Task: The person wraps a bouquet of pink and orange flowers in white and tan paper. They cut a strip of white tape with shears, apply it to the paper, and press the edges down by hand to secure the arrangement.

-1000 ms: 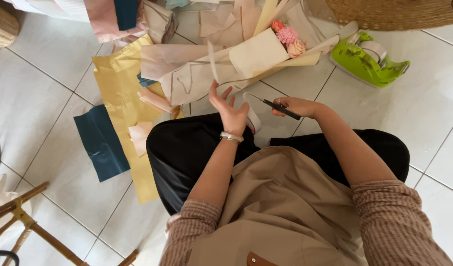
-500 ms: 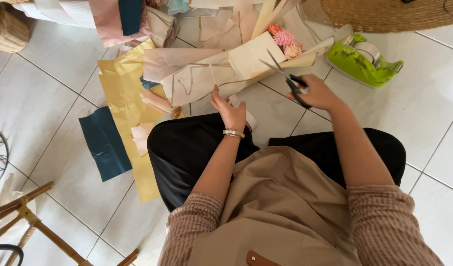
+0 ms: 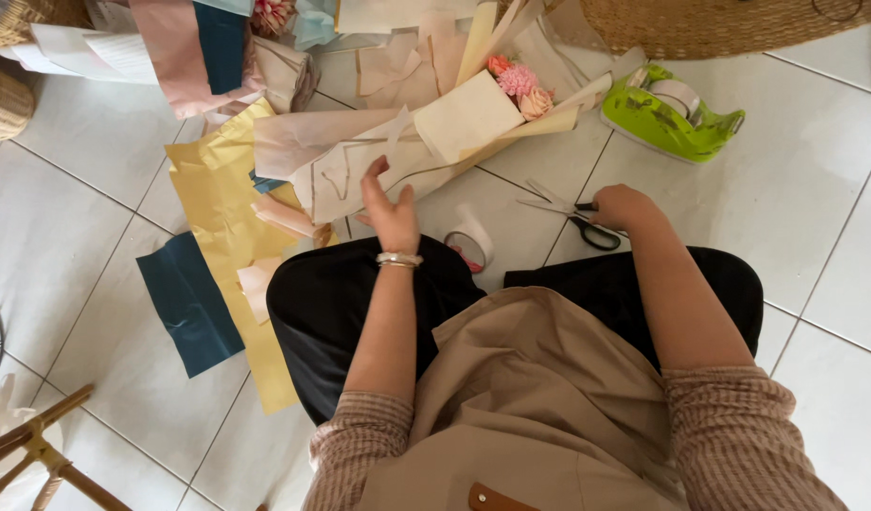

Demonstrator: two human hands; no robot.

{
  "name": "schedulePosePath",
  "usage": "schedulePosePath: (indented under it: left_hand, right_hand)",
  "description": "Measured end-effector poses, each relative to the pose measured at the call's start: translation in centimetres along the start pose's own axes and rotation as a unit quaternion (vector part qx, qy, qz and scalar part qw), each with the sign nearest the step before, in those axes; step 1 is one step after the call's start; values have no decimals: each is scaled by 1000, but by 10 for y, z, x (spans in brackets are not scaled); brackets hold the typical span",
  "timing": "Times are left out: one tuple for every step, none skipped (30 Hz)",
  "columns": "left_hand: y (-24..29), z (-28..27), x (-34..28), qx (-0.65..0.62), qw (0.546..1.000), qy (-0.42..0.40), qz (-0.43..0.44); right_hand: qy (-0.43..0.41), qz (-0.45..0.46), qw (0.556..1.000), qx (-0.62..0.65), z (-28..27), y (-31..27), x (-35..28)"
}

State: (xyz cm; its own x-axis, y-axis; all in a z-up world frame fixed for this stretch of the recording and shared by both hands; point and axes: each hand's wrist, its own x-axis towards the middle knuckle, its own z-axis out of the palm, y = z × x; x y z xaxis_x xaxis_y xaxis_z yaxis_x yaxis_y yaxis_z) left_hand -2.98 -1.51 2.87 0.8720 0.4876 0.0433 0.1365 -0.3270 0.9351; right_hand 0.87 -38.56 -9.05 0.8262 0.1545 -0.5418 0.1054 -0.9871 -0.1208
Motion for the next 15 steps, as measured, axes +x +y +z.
schedulePosePath:
  left_hand:
    - [3,-3,10,0,1000,0,1]
    - [6,-6,21,-69,996,-49,7]
    - [8,-7,29,-138,986,-98,9]
    - [11,-1,39,-139,985,-98,8]
    - [13,5,50,-185,969,-165,18]
    - [16,12,62,-229,945,-231,27]
    - [22,18,67,-230,944,-234,28]
    - [27,24,73,-222,934,-278,31]
    - [32,31,79,-212,922,-323,34]
    - [29,42,86,-212,920,-328,34]
    - [26,53,92,-194,915,-350,44]
    - [22,63,99,-175,910,-372,54]
    - [17,71,105,-176,909,-375,52]
    - [12,79,111,-166,908,-382,49]
    - [7,86,118,-156,907,-387,46]
  right_hand:
    - [1,0,1000,0,-29,-23,-20]
    - [23,-36,992,122,-57,-45,-39]
    - [42,-70,967,242,-84,-66,-60]
    - [41,-69,967,241,-97,-82,-67]
    - [42,-103,906,408,-111,-98,-74]
    - [44,-132,815,562,-125,-115,-81]
    - [46,-130,815,563,-127,-122,-75]
    - [76,-145,777,607,-129,-128,-68]
    - [108,-158,736,650,-130,-134,-61]
    - [111,-155,735,651,-134,-137,-58]
    - [131,-154,730,653,-137,-140,-55]
    - [151,-153,725,654,-139,-143,-51]
    - [151,-149,726,654,-136,-139,-44]
    - [169,-130,744,633,-133,-136,-36]
    - [185,-113,761,611,-131,-133,-29]
